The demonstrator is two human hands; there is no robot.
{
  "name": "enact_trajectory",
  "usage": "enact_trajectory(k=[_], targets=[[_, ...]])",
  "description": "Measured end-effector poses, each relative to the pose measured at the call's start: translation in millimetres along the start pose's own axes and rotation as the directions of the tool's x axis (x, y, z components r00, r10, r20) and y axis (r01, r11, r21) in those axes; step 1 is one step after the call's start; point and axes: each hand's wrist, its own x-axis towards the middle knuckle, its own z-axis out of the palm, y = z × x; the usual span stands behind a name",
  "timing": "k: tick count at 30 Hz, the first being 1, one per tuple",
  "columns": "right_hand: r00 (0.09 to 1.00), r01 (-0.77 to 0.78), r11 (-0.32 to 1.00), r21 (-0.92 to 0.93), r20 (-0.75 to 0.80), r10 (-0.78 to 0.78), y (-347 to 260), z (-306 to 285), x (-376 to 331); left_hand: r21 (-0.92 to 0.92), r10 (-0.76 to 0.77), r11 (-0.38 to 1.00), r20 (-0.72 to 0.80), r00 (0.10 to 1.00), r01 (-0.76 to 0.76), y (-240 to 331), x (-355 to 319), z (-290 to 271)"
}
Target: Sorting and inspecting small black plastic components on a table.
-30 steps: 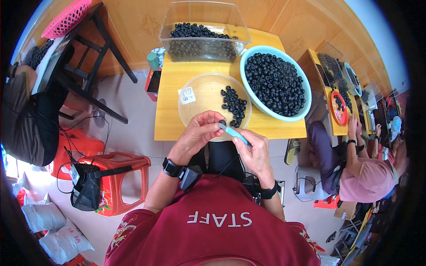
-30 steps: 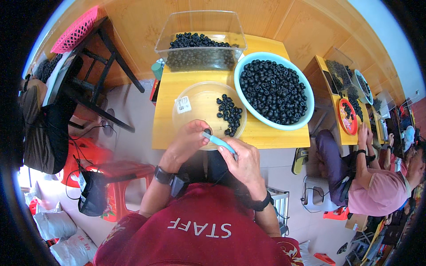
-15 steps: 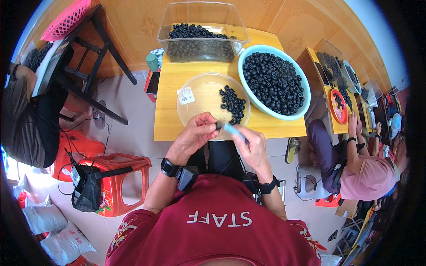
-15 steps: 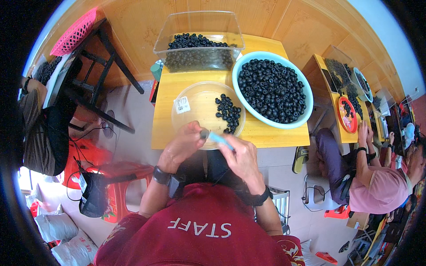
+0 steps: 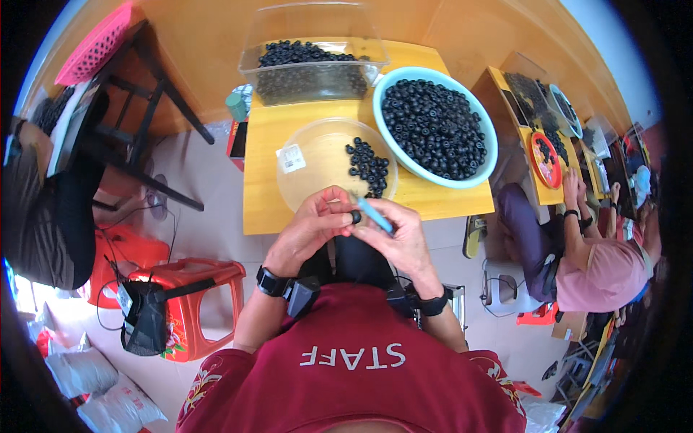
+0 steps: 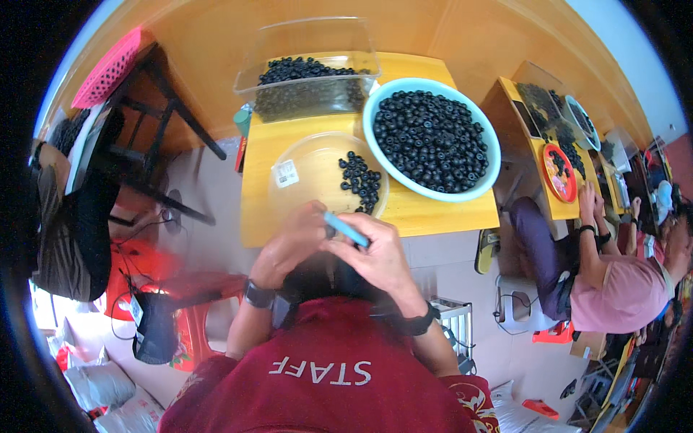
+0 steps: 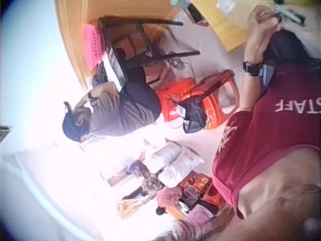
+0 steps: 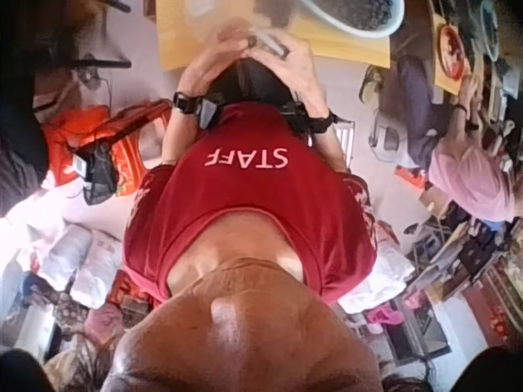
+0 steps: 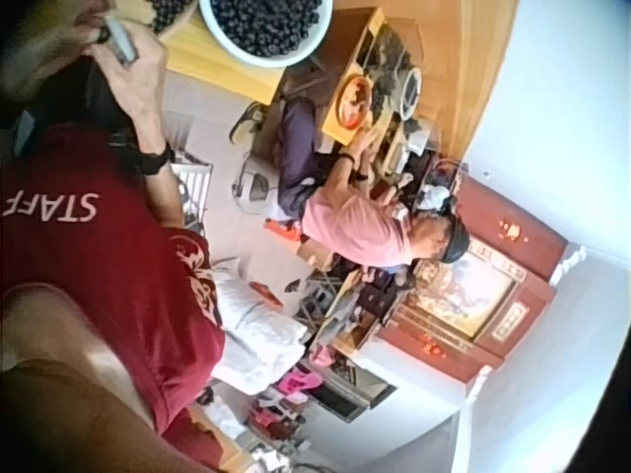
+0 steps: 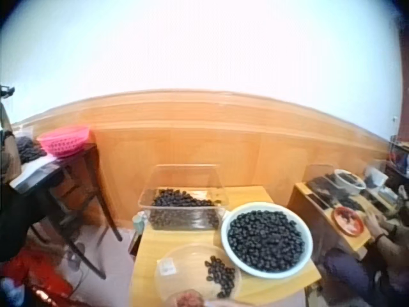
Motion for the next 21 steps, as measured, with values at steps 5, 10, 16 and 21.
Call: enact_trajectory(k=[5, 10, 16, 21], targets=[[0.987, -0.110, 0.963, 0.245, 0.141, 0.077, -4, 3, -1, 0.001, -0.087, 0.996, -0.007, 0.996, 0.087, 9, -9, 6], [0.973, -0.193, 0.891, 0.411, 0.199, 0.120, -6, -7, -8, -0.056, -0.232, 0.968, 0.158, 0.960, 0.244, 8, -5, 7], [0.975, -0.184, 0.937, 0.297, 0.180, 0.134, -2, -16, -14, 0.022, -0.241, 0.971, 0.099, 0.966, 0.240, 0, 2, 9], [0.970, -0.152, 0.988, -0.019, -0.195, 0.146, 13, -58, 1, 0.271, -0.119, 0.955, -0.019, 0.993, 0.120, 5, 9, 0]])
